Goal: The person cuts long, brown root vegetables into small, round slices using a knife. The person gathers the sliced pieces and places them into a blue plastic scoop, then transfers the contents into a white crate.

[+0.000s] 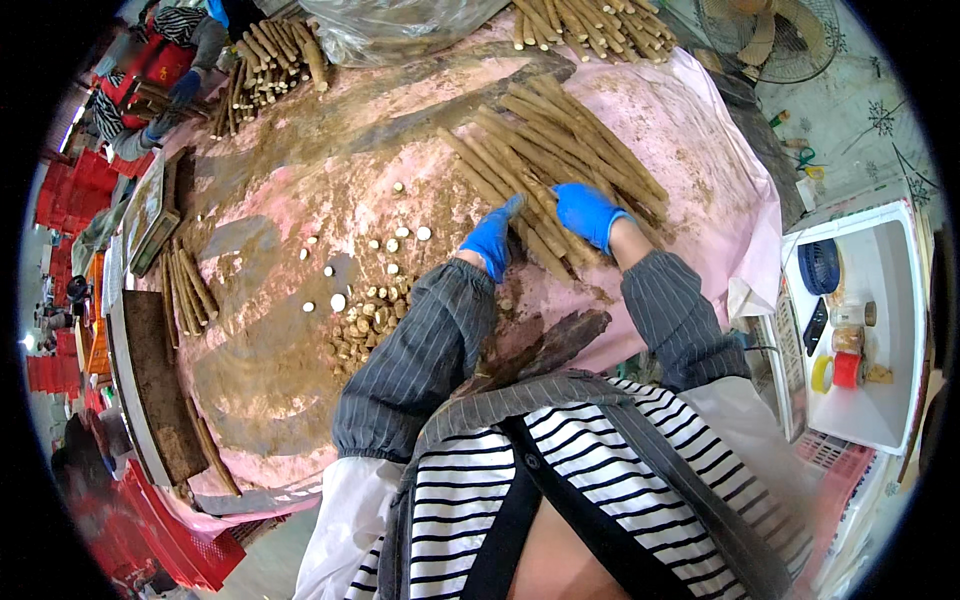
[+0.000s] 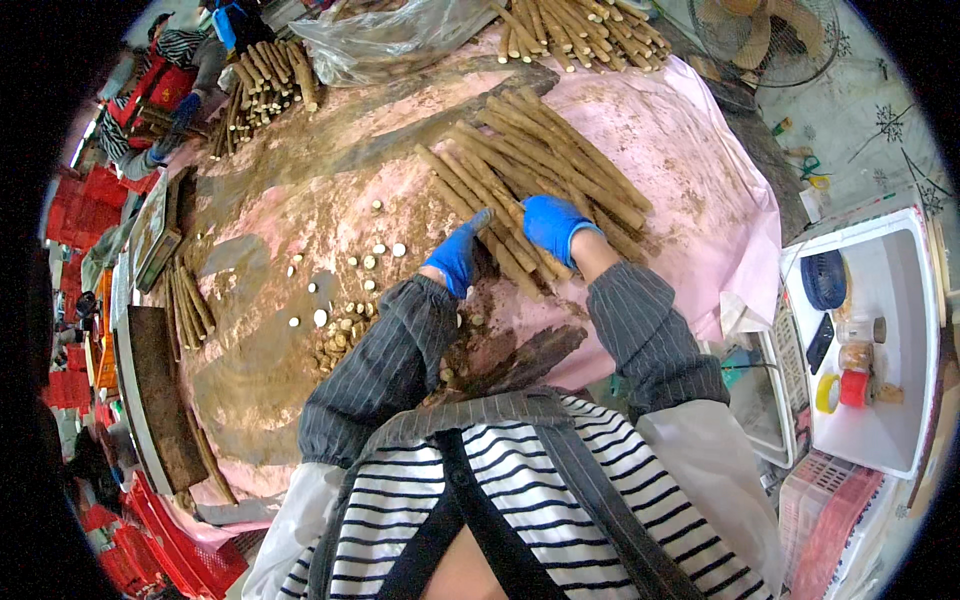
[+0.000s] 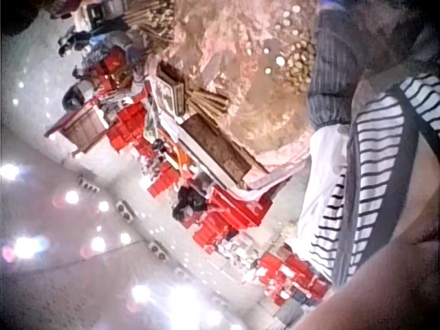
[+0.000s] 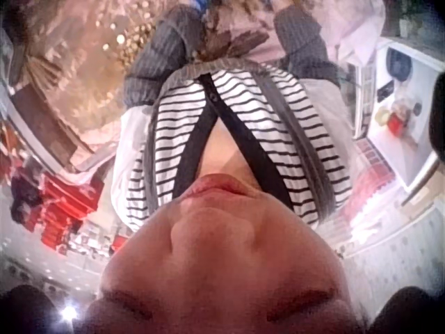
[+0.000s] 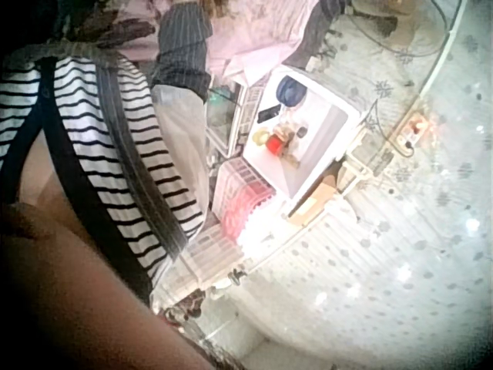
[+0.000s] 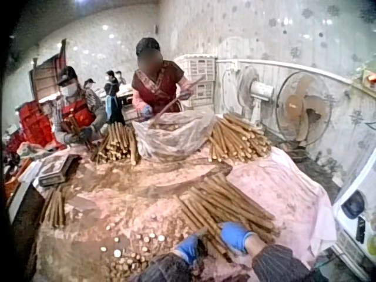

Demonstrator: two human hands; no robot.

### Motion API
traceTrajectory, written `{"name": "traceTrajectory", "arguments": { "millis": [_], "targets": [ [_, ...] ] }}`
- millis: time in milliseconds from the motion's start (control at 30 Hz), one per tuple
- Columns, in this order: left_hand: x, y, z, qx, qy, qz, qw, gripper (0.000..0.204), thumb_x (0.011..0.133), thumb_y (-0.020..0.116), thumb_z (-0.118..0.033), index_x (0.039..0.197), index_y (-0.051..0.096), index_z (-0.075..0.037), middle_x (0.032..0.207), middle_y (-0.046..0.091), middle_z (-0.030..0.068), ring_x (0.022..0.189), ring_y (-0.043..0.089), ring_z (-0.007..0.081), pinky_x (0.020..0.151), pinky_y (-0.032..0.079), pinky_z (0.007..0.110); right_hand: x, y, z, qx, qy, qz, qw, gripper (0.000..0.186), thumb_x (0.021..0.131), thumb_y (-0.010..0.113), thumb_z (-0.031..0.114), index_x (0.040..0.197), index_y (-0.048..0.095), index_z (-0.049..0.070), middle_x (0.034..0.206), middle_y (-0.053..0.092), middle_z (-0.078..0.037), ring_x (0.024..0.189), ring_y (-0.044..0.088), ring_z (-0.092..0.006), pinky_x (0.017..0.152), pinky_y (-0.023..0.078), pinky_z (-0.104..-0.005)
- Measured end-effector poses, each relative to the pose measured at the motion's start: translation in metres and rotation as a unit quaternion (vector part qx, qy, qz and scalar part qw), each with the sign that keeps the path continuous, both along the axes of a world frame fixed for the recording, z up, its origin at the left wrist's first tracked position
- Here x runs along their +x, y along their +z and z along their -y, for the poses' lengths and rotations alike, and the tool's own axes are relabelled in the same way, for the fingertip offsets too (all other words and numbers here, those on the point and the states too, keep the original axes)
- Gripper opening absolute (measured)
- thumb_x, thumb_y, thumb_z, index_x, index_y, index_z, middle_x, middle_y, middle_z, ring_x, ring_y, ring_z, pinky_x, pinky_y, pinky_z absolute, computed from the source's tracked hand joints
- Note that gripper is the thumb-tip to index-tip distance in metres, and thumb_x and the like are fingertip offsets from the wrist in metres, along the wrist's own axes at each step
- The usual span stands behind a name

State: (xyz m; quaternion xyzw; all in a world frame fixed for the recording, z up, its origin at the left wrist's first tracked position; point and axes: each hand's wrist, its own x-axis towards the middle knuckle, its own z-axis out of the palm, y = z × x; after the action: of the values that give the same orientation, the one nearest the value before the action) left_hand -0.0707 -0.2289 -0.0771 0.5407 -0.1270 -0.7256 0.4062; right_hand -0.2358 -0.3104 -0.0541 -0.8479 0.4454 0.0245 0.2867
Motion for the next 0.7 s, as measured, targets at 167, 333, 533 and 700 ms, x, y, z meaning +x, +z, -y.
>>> {"name": "traceTrajectory", "arguments": {
  "millis": [167, 333, 533, 700],
  "targets": [
    [0.011, -0.019, -0.003, -0.076, -0.026, -0.043, 0.996, 0.075, 0.081, 0.059, -0.049, 0.135, 0.034, -0.004, 0.142, 0.026, 0.021, 0.127, 0.032, 0.0305, 0.099, 0.033, 0.039, 0.01, -0.006, -0.009, 0.003, -0.033, 0.027, 0.999, 0.031, 0.081, 0.046, 0.012, 0.106, 0.058, 0.001, 0.098, 0.059, -0.024, 0.085, 0.058, -0.0367, 0.075, 0.046, -0.0435],
    [0.01, -0.014, -0.011, -0.049, 0.001, -0.048, 0.998, 0.082, 0.079, 0.061, -0.052, 0.138, 0.029, -0.004, 0.142, 0.023, 0.0223, 0.127, 0.031, 0.0335, 0.102, 0.03, 0.045, 0.015, -0.01, -0.021, 0.031, -0.094, 0.083, 0.992, 0.038, 0.083, 0.046, 0.014, 0.117, 0.053, 0.0, 0.103, 0.061, -0.022, 0.086, 0.06, -0.0318, 0.078, 0.046, -0.0397],
    [0.007, 0.015, -0.027, -0.064, 0.054, -0.042, 0.996, 0.081, 0.075, 0.064, -0.053, 0.132, 0.036, -0.002, 0.128, 0.042, 0.0214, 0.116, 0.043, 0.0306, 0.095, 0.039, 0.041, 0.01, 0.002, -0.042, 0.206, -0.134, 0.301, 0.921, 0.037, 0.086, 0.053, 0.019, 0.114, 0.054, -0.005, 0.1, 0.062, -0.017, 0.084, 0.058, -0.0203, 0.075, 0.045, -0.0343],
    [0.013, 0.013, -0.041, -0.091, 0.045, -0.136, 0.985, 0.053, 0.079, 0.065, -0.039, 0.114, 0.051, -0.002, 0.096, 0.06, 0.0135, 0.083, 0.059, 0.0227, 0.071, 0.052, 0.034, 0.025, 0.004, -0.069, 0.14, -0.127, 0.335, 0.923, 0.031, 0.085, 0.056, 0.015, 0.111, 0.057, -0.002, 0.102, 0.063, -0.014, 0.088, 0.058, -0.0195, 0.078, 0.044, -0.0327]
  ]
}}
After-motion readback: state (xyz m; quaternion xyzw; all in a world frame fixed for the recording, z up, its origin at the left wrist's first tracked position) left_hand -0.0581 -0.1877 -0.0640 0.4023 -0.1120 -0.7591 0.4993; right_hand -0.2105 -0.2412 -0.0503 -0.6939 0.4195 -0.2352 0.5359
